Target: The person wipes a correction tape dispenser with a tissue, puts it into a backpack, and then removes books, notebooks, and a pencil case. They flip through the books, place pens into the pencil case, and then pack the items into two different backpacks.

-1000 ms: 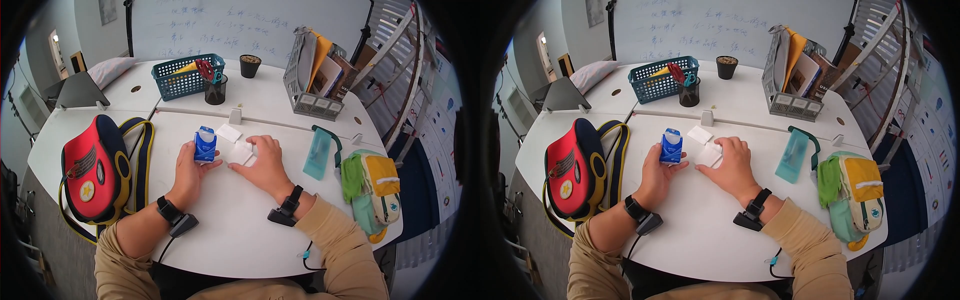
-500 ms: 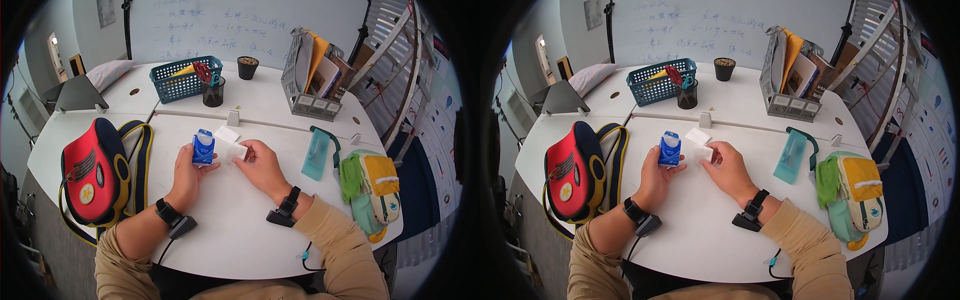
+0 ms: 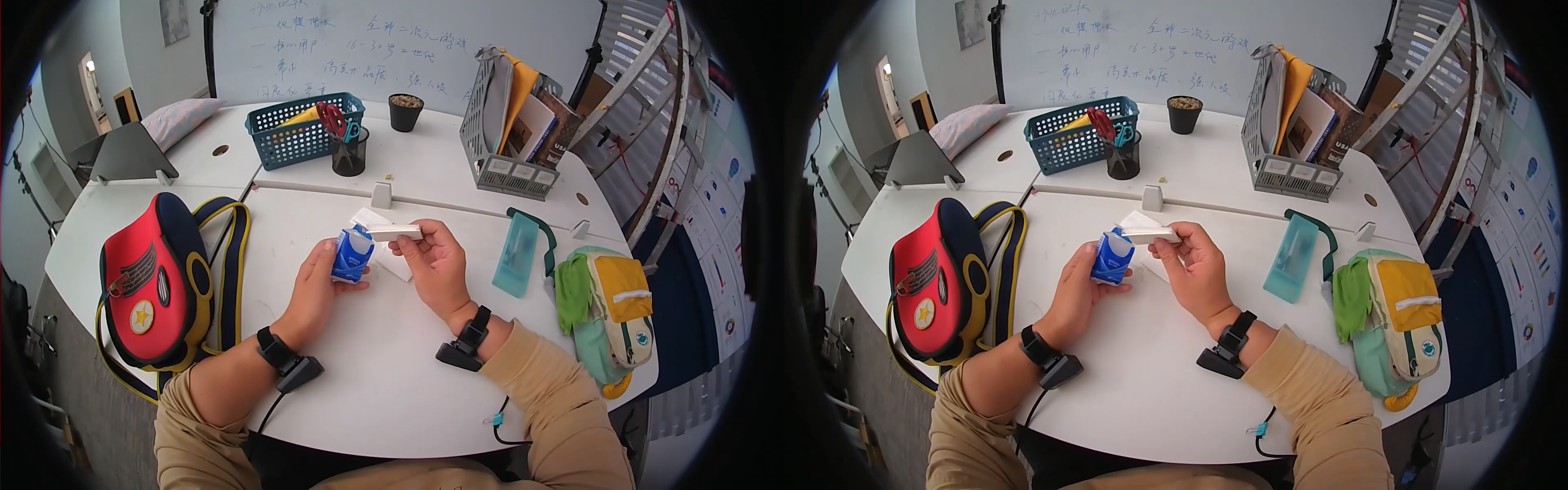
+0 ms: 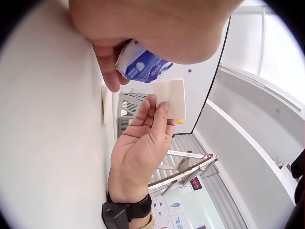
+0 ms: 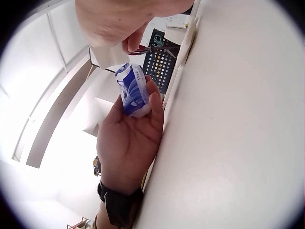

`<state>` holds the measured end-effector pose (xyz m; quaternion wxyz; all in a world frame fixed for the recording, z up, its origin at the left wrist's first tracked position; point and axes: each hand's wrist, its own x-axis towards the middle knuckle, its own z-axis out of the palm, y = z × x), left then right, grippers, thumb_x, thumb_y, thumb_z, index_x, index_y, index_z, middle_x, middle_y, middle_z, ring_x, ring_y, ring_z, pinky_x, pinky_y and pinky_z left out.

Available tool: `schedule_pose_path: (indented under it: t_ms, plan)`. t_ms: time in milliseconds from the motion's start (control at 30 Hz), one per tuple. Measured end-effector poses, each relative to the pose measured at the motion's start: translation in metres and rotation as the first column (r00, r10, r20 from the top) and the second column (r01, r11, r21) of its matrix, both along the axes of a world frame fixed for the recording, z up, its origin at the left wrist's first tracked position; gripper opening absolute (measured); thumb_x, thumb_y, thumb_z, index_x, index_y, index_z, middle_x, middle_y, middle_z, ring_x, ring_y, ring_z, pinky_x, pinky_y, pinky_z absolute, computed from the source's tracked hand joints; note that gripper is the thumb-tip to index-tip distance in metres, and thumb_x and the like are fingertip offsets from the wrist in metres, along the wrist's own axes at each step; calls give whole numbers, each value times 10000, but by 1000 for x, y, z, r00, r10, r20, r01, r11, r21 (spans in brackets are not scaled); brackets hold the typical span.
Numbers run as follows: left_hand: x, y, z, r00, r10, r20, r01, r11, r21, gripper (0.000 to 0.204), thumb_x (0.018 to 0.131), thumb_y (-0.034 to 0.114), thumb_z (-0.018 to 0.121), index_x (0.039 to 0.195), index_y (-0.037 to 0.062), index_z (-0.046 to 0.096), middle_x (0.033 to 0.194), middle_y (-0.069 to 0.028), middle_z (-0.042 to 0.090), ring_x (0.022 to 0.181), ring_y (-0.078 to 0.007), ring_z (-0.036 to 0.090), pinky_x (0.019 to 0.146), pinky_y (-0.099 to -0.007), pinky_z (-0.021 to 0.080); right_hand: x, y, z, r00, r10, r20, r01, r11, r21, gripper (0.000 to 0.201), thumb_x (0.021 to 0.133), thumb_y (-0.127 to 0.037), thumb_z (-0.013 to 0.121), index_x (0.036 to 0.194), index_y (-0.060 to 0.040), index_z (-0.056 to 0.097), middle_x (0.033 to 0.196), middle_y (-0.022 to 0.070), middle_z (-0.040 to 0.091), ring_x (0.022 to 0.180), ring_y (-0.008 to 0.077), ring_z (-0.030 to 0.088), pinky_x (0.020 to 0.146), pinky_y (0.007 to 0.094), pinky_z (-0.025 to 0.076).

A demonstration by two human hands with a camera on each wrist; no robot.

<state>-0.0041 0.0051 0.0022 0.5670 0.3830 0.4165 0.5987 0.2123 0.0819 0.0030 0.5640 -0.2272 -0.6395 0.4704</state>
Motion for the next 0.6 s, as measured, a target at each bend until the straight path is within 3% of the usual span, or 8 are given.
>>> schedule_pose_path:
  t_ms: [367, 600]
  plan:
    - [1, -2, -2, 996, -47, -70, 50, 998, 45, 496, 1293, 406, 385, 1555, 24, 561, 1355, -138, 719, 1206, -238, 757, 1014, -441, 687, 0, -4, -3, 997, 74, 25, -74, 997, 6, 199, 1142, -31, 733, 1310, 33, 648, 1222, 118, 783, 1101, 175, 819, 1001, 310, 675]
    - [2, -2, -1, 989, -12, -150, 24, 996, 80, 492, 1297, 401, 374, 1548, 28, 573, 1323, -115, 707, 1153, -205, 740, 1011, -432, 687, 0, -5, 1, 985, -60, 164, 51, 997, 55, 158, 1094, -6, 768, 1229, 51, 708, 1127, 134, 818, 1002, 174, 843, 867, 296, 699]
